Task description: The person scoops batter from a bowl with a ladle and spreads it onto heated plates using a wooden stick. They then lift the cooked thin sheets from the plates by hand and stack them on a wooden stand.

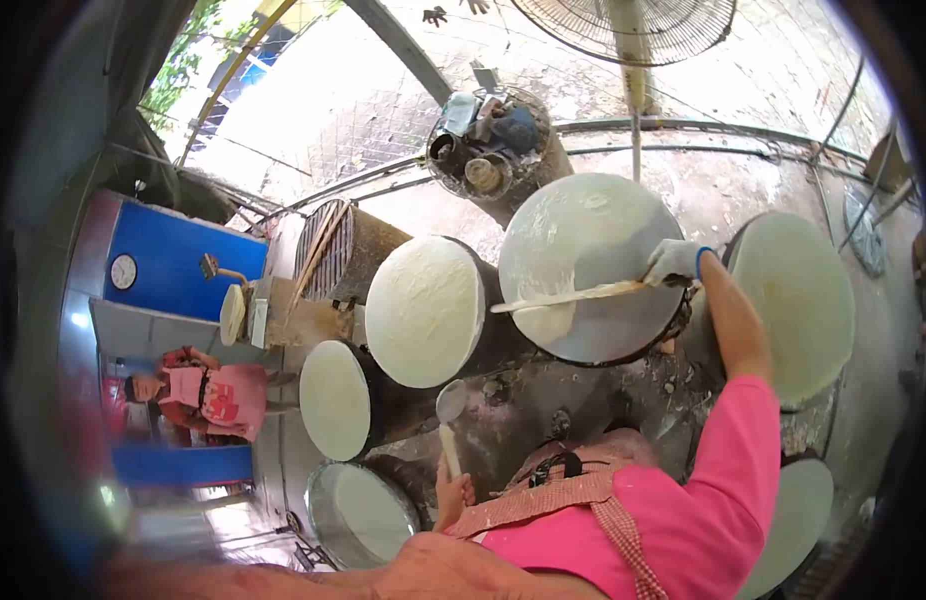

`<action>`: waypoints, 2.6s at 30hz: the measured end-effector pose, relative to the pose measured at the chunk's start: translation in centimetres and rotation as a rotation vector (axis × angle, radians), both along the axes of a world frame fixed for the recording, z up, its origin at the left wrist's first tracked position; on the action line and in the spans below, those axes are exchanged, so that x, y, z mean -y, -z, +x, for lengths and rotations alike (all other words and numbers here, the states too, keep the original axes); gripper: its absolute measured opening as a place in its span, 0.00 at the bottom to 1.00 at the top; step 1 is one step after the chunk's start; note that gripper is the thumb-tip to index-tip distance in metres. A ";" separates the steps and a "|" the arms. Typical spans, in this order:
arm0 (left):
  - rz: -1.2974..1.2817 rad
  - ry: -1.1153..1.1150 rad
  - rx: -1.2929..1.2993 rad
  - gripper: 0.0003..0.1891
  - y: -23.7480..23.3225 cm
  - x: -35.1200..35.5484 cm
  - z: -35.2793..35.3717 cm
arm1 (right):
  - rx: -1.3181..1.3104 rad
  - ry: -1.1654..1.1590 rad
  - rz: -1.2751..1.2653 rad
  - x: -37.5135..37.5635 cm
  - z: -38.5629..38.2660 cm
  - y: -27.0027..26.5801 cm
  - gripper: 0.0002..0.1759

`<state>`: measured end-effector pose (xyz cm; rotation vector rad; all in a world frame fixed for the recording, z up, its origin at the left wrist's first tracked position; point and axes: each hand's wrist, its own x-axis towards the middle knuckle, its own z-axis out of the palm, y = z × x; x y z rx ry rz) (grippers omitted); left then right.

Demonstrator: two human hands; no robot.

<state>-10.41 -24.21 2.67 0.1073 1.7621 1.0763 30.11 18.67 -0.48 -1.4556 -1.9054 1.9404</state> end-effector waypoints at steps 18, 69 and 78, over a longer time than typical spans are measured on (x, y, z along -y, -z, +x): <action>0.135 0.216 0.687 0.18 1.9 7.4 -14.1 | 0.422 0.825 0.858 35.9 -22.5 7.7 0.12; -0.197 0.160 1.168 0.16 5.4 3.0 -5.6 | 0.359 0.949 0.610 25.6 -2.5 6.9 0.15; -0.003 0.361 1.072 0.18 0.7 3.1 -3.3 | -0.189 1.215 0.325 14.1 -3.7 8.4 0.18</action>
